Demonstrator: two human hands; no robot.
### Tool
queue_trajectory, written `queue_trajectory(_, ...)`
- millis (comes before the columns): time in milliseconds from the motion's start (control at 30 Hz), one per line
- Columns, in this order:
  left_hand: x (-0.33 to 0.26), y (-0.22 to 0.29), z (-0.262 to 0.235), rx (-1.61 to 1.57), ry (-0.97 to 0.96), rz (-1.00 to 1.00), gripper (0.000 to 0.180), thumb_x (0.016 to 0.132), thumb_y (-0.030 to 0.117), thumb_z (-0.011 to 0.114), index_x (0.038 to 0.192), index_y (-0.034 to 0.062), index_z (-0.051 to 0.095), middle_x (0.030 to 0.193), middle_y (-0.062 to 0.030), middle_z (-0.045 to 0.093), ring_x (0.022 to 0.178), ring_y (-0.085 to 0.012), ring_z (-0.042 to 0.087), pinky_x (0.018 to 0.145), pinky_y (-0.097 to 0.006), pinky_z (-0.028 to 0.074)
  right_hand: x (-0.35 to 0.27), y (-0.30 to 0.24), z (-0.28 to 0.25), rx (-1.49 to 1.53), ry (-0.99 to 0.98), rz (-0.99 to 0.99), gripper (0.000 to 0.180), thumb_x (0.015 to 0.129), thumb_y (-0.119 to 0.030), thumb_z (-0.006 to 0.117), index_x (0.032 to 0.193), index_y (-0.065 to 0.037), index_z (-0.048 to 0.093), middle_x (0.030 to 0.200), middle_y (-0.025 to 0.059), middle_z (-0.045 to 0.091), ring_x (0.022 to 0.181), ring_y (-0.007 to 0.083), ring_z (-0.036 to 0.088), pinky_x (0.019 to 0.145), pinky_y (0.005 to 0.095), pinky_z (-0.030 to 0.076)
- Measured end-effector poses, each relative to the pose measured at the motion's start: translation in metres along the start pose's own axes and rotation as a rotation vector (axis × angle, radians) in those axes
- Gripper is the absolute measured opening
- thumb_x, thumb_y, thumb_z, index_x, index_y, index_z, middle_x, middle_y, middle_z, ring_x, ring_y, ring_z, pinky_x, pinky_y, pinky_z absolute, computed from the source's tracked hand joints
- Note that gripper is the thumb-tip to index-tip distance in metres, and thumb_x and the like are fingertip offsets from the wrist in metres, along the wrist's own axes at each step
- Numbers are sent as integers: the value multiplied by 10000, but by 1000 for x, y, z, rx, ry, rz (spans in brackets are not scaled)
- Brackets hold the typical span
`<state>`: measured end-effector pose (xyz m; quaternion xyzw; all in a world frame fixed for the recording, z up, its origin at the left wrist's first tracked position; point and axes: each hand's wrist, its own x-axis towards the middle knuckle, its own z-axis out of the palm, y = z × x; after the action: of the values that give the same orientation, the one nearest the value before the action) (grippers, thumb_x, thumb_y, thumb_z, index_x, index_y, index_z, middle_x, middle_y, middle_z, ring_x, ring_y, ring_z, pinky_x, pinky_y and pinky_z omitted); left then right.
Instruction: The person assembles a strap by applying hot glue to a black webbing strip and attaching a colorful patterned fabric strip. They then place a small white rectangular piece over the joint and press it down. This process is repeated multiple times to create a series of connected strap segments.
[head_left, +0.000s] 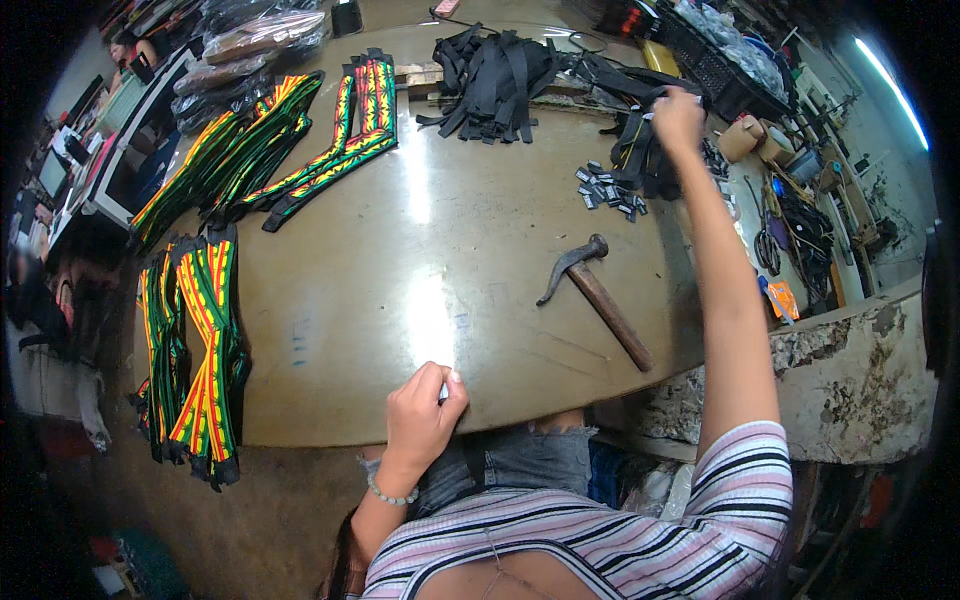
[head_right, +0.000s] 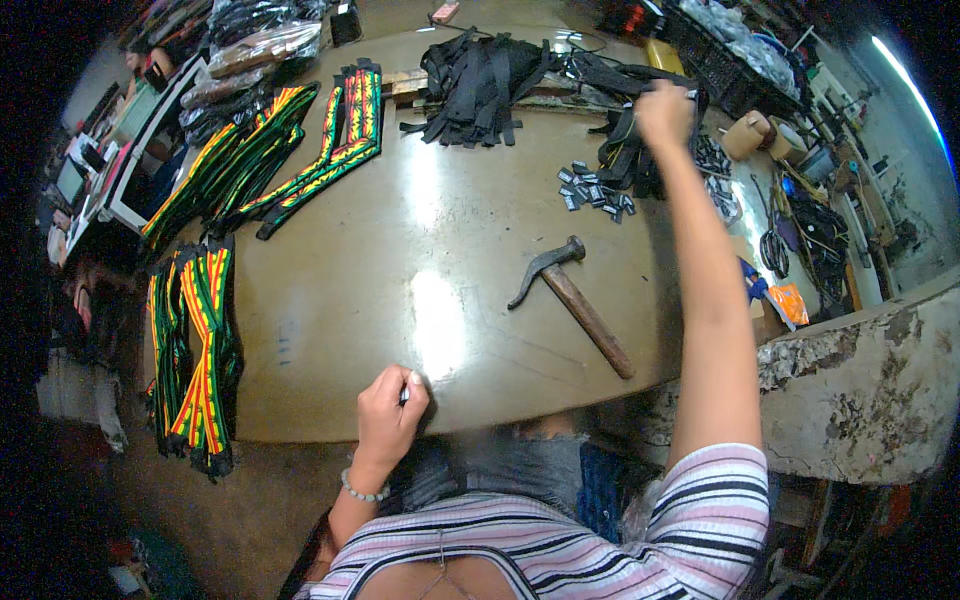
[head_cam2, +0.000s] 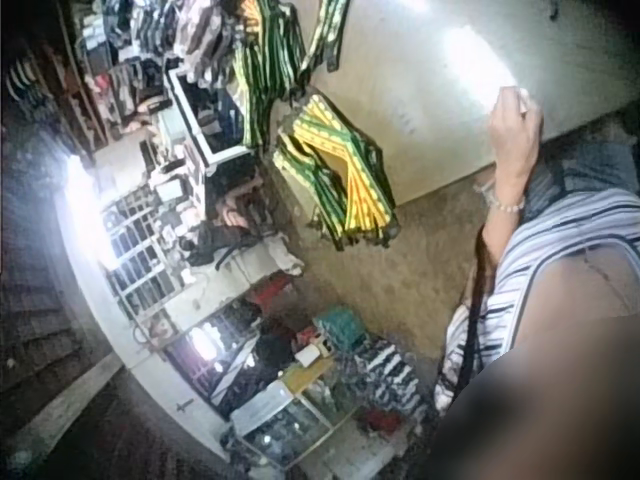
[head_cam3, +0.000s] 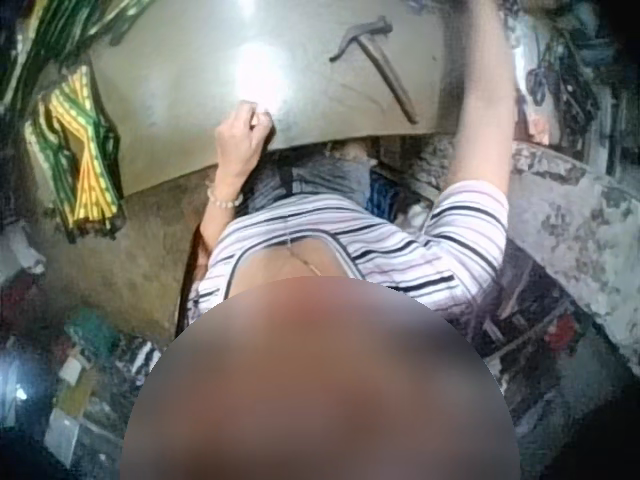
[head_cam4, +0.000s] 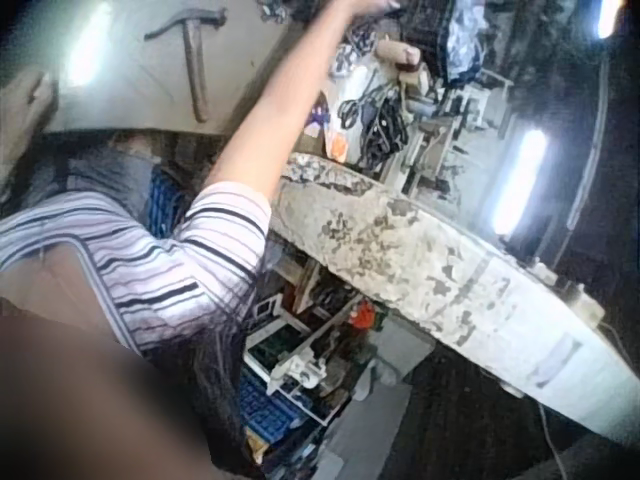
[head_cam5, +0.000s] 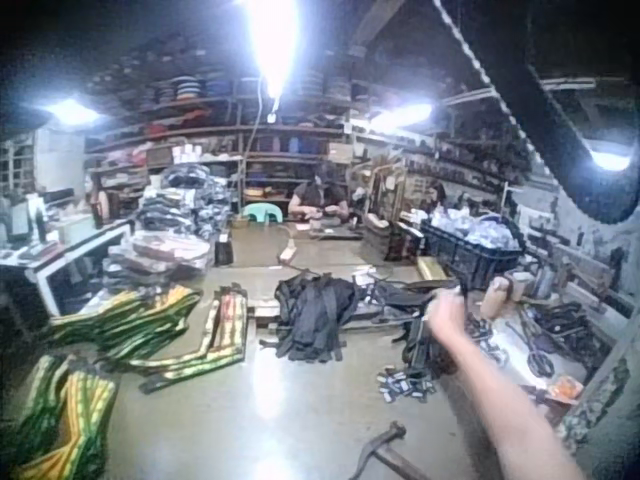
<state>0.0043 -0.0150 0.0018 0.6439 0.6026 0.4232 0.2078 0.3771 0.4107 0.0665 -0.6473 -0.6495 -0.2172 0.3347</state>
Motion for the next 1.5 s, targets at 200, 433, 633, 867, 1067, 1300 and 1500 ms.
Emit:
queue_trajectory(200,1,6,0,-163,60,-194,272,832,214,800,810,55,580,599,-40,475,499,-132,449,485,-280,391,-99,-137,82,373,-424,-114,494,831,-446,725,1036,3,732,1044,264,692,985,403,664,911,450,512)
queue_trajectory(433,4,-2,-3,-262,80,-193,165,909,175,724,912,24,658,585,15,447,543,-45,398,483,-230,342,-85,-170,29,1178,-950,621,162,858,-187,753,887,-36,701,714,40,665,567,105,551,526,289,464)
queue_trajectory(633,16,-12,-4,-594,31,-334,282,1036,255,540,1015,18,692,610,87,418,570,-5,351,503,-205,290,-204,-202,-104,1710,-1333,794,154,931,-148,694,1011,-19,666,853,22,680,662,62,599,498,195,476)
queue_trajectory(867,22,-18,-17,-737,-191,-427,209,982,238,649,981,29,666,718,84,523,636,0,419,544,-188,324,-277,-220,-178,1492,-1562,588,225,907,-204,739,968,-9,645,827,61,679,634,73,598,510,195,481)
queue_trajectory(1067,4,-1,-25,-509,-283,-414,200,947,206,685,882,18,662,709,69,536,652,-24,451,562,-219,369,-282,-218,-173,1444,-1696,500,242,926,-293,717,936,-64,641,722,15,626,533,49,548,471,185,432)
queue_trajectory(1300,-22,15,-15,154,-141,-27,141,893,193,706,892,61,655,721,-86,584,629,-217,562,590,-350,461,-196,-213,-95,1489,-1522,406,225,904,-151,734,1097,-46,683,835,-50,662,596,12,520,506,157,420)
queue_trajectory(1500,-34,13,-5,290,-27,116,139,853,192,738,972,128,706,734,-46,535,676,-231,570,596,-359,470,-147,-229,-17,1064,-1194,-27,210,878,-207,762,939,-13,708,814,14,682,719,102,631,636,222,509)
